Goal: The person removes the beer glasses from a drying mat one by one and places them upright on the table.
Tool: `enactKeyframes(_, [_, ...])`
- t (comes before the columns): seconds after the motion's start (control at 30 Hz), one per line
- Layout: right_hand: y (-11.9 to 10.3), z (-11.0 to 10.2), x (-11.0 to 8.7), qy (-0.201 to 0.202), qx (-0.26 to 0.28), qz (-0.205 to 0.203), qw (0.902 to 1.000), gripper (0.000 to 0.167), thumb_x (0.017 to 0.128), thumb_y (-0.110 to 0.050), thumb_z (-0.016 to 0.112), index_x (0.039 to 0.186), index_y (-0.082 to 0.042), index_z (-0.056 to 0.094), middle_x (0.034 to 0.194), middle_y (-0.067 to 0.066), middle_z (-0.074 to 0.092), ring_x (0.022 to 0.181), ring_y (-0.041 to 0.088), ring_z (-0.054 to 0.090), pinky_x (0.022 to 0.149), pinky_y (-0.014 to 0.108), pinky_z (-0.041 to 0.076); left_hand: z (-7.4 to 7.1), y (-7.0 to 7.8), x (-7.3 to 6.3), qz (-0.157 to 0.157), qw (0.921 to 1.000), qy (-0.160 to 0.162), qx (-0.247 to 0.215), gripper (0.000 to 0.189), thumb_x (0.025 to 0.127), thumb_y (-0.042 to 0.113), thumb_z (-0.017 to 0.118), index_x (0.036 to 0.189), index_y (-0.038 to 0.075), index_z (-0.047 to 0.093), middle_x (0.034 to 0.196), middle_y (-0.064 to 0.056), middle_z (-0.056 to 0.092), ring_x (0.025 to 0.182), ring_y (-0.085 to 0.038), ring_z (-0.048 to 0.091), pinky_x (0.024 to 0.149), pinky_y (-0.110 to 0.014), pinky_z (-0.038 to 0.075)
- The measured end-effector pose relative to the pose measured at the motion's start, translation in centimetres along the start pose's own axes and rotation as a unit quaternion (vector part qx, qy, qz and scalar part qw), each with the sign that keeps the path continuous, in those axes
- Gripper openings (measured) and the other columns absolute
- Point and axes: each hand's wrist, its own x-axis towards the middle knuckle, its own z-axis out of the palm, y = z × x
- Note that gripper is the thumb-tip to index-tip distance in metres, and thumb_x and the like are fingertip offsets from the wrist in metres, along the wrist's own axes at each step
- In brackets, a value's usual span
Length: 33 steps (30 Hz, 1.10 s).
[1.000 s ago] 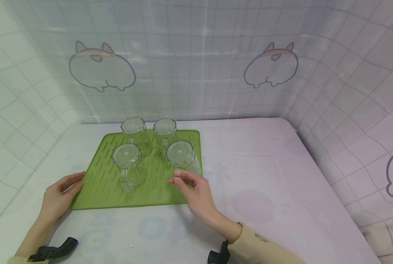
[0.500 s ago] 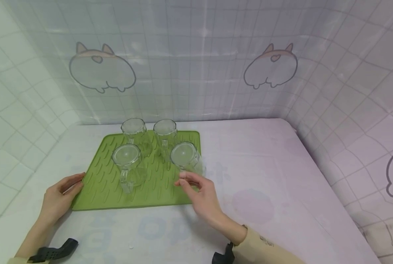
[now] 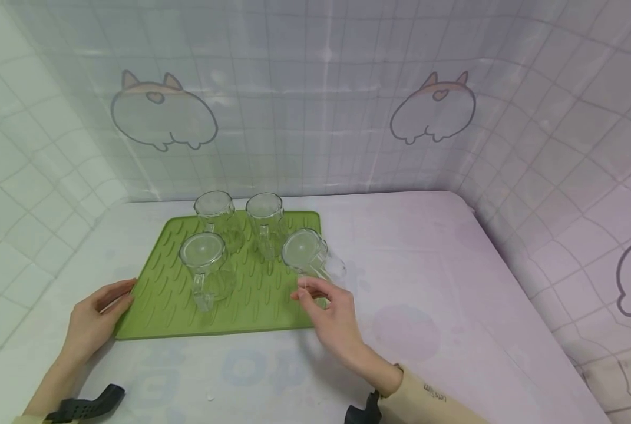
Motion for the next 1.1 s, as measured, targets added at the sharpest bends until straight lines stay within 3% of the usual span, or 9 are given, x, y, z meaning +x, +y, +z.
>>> enactKeyframes(0.57, [0.1, -0.7, 0.1, 0.022, -0.033, -0.001, 0.9992, 0.018, 0.092, -0.002, 0.067, 0.105, -0.011, 0.075, 0.084, -0.001, 0.076, 0.082, 0.013, 0.066, 0.073, 0.025, 0.055, -0.3, 0.1, 0.0, -0.006, 0.9999, -0.002, 0.012, 0.043, 0.103, 0.03, 0.056, 0.139, 0.007, 0.057, 0.139, -0.018, 0.059, 0.102, 0.023, 0.044, 0.078, 0.007, 0.041])
enactKeyframes(0.63, [0.2, -0.7, 0.1, 0.027, -0.036, -0.005, 0.999, 0.019, 0.091, -0.001, 0.066, 0.104, -0.012, 0.075, 0.083, -0.002, 0.076, 0.081, 0.012, 0.066, 0.071, 0.026, 0.055, -0.3, 0.2, 0.0, -0.009, 0.9999, -0.003, 0.014, 0.043, 0.103, 0.03, 0.056, 0.139, 0.007, 0.057, 0.139, -0.018, 0.059, 0.107, 0.017, 0.05, 0.078, 0.007, 0.041])
enactKeyframes(0.73, [0.2, -0.8, 0.2, 0.038, -0.042, -0.013, 0.9983, 0.021, 0.09, 0.001, 0.066, 0.102, -0.014, 0.075, 0.081, -0.004, 0.075, 0.08, 0.012, 0.066, 0.069, 0.026, 0.055, -0.2, 0.2, 0.1, -0.013, 0.9998, -0.006, 0.017, 0.044, 0.103, 0.03, 0.055, 0.14, 0.007, 0.055, 0.14, -0.017, 0.059, 0.12, -0.005, 0.06, 0.079, 0.007, 0.042])
enactKeyframes(0.83, [0.2, -0.9, 0.2, 0.045, -0.045, -0.025, 0.9977, 0.023, 0.09, 0.003, 0.065, 0.1, -0.015, 0.075, 0.08, -0.005, 0.074, 0.078, 0.011, 0.066, 0.069, 0.027, 0.055, 0.0, 0.2, 0.2, -0.014, 0.9997, -0.006, 0.018, 0.044, 0.104, 0.03, 0.054, 0.141, 0.007, 0.054, 0.141, -0.017, 0.058, 0.127, -0.031, 0.058, 0.08, 0.007, 0.041])
enactKeyframes(0.9, [0.2, -1.0, 0.3, 0.047, -0.047, -0.035, 0.9972, 0.023, 0.089, 0.004, 0.066, 0.1, -0.014, 0.075, 0.079, -0.005, 0.074, 0.077, 0.011, 0.066, 0.069, 0.027, 0.056, 0.1, 0.2, 0.2, -0.015, 0.9997, -0.006, 0.018, 0.045, 0.104, 0.03, 0.054, 0.141, 0.007, 0.054, 0.142, -0.017, 0.058, 0.127, -0.037, 0.056, 0.08, 0.007, 0.041])
enactKeyframes(1.0, [0.2, -1.0, 0.3, 0.048, -0.052, -0.047, 0.9964, 0.022, 0.089, 0.004, 0.066, 0.1, -0.013, 0.075, 0.079, -0.004, 0.074, 0.076, 0.01, 0.065, 0.069, 0.026, 0.056, 0.1, 0.2, 0.0, -0.015, 0.9997, -0.005, 0.016, 0.045, 0.104, 0.03, 0.054, 0.141, 0.006, 0.054, 0.141, -0.018, 0.058, 0.126, -0.031, 0.058, 0.08, 0.007, 0.041])
enactKeyframes(1.1, [0.3, -1.0, 0.3, 0.05, -0.052, -0.054, 0.9959, 0.021, 0.089, 0.004, 0.066, 0.099, -0.012, 0.075, 0.079, -0.004, 0.074, 0.076, 0.01, 0.065, 0.07, 0.025, 0.056, 0.0, 0.2, 0.0, -0.011, 0.9999, -0.003, 0.012, 0.044, 0.103, 0.03, 0.055, 0.14, 0.005, 0.055, 0.14, -0.018, 0.058, 0.119, -0.003, 0.059, 0.08, 0.007, 0.041])
